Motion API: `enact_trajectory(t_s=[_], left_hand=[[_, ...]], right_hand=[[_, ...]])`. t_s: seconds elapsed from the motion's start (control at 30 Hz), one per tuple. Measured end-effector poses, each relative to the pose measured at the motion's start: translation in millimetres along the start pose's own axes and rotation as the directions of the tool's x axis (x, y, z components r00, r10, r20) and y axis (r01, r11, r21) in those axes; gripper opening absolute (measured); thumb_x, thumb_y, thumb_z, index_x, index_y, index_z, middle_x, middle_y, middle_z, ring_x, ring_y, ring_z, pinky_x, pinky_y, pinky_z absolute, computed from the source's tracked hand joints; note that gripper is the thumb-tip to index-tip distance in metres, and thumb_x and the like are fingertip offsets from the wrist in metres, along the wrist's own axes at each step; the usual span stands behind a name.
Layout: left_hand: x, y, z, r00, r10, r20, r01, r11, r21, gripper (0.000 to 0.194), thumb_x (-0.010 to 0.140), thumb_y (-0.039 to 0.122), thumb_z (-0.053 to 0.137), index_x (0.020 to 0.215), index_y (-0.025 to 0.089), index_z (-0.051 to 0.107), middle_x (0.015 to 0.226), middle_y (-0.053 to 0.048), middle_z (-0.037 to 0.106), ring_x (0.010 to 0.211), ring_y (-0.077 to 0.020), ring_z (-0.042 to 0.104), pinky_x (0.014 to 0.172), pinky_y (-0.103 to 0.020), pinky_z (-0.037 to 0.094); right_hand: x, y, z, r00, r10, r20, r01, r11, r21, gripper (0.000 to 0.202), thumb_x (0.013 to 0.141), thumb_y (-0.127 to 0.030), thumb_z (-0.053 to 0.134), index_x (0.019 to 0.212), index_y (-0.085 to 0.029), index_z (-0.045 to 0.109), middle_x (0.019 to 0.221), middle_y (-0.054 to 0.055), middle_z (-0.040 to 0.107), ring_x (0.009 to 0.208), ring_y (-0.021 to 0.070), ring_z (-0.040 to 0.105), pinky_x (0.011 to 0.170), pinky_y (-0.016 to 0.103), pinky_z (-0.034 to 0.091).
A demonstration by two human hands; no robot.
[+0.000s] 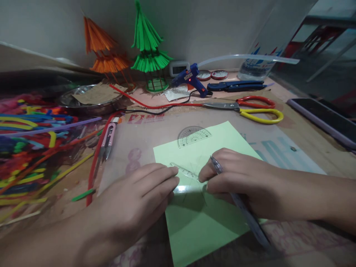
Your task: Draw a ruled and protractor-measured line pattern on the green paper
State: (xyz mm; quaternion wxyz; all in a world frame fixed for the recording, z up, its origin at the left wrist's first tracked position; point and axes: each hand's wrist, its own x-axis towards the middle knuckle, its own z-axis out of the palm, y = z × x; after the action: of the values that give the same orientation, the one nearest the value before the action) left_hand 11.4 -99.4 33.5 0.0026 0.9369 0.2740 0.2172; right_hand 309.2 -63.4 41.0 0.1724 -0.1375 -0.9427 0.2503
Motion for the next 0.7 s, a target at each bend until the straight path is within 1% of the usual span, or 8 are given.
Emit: enact_trajectory(t_s=[0.13, 0.27, 0.43, 0.53, 0.7], left_hand=[[0.9, 0.1, 0.7, 1.0, 0.006, -0.023, -0.006, 1.0, -0.002, 0.028, 0.111, 0.015, 0.041, 0.118, 0.013, 0.067, 0.117, -0.01, 0.078, 0.102, -0.0221, 0.075, 0.087, -0.035, 0.066], [0.2, -0.1, 0.4, 1.0, -0.001, -0.007, 0.001, 1.0, 0.003, 0.026, 0.109, 0.013, 0.043, 0.117, 0.012, 0.068, 0.117, -0.011, 0.079, 0.103, -0.0219, 0.075, 0.09, -0.035, 0.065], [-2.1, -1.0, 1.1, 1.0, -0.004, -0.003, 0.004, 1.0, -0.009, 0.026, 0.11, 0.014, 0.043, 0.119, 0.012, 0.068, 0.118, -0.011, 0.078, 0.103, -0.0226, 0.075, 0.09, -0.036, 0.066], [-0.7, -1.8, 0.8, 1.0, 0.0, -0.003, 0.0, 1.0, -0.017, 0.028, 0.11, 0.014, 0.041, 0.119, 0.012, 0.068, 0.118, -0.011, 0.078, 0.103, -0.0224, 0.075, 0.088, -0.036, 0.066], [2.1, -1.6, -1.1, 1.0, 0.0, 0.011, 0.0, 1.0, -0.031, 0.028, 0.111, 0.014, 0.04, 0.12, 0.012, 0.067, 0.12, -0.011, 0.078, 0.104, -0.0221, 0.075, 0.09, -0.035, 0.065]], right_hand=[[0.6, 1.5, 0.5, 1.0, -0.005, 0.004, 0.005, 1.0, -0.005, 0.042, 0.085, 0.008, 0.052, 0.116, -0.02, 0.057, 0.108, 0.007, 0.068, 0.094, 0.0199, 0.054, 0.089, 0.035, 0.039], [-0.3, 3.0, 2.0, 1.0, -0.014, -0.001, 0.014, 1.0, 0.009, 0.04, 0.086, 0.007, 0.052, 0.116, -0.019, 0.057, 0.109, 0.007, 0.069, 0.094, 0.0195, 0.053, 0.09, 0.036, 0.039], [-0.7, 0.5, 0.8, 1.0, 0.002, 0.003, -0.002, 1.0, -0.015, 0.039, 0.087, 0.006, 0.05, 0.114, -0.02, 0.057, 0.107, 0.008, 0.069, 0.092, 0.0202, 0.053, 0.085, 0.035, 0.04], [1.0, -0.5, -0.6, 1.0, 0.0, 0.006, 0.001, 1.0, -0.023, 0.039, 0.088, 0.007, 0.047, 0.114, -0.02, 0.057, 0.108, 0.008, 0.07, 0.091, 0.0196, 0.052, 0.084, 0.035, 0.04], [0.7, 0.7, 0.8, 1.0, 0.004, 0.007, -0.004, 1.0, -0.017, 0.04, 0.087, 0.008, 0.048, 0.115, -0.02, 0.057, 0.11, 0.008, 0.069, 0.092, 0.0192, 0.052, 0.084, 0.034, 0.04]])
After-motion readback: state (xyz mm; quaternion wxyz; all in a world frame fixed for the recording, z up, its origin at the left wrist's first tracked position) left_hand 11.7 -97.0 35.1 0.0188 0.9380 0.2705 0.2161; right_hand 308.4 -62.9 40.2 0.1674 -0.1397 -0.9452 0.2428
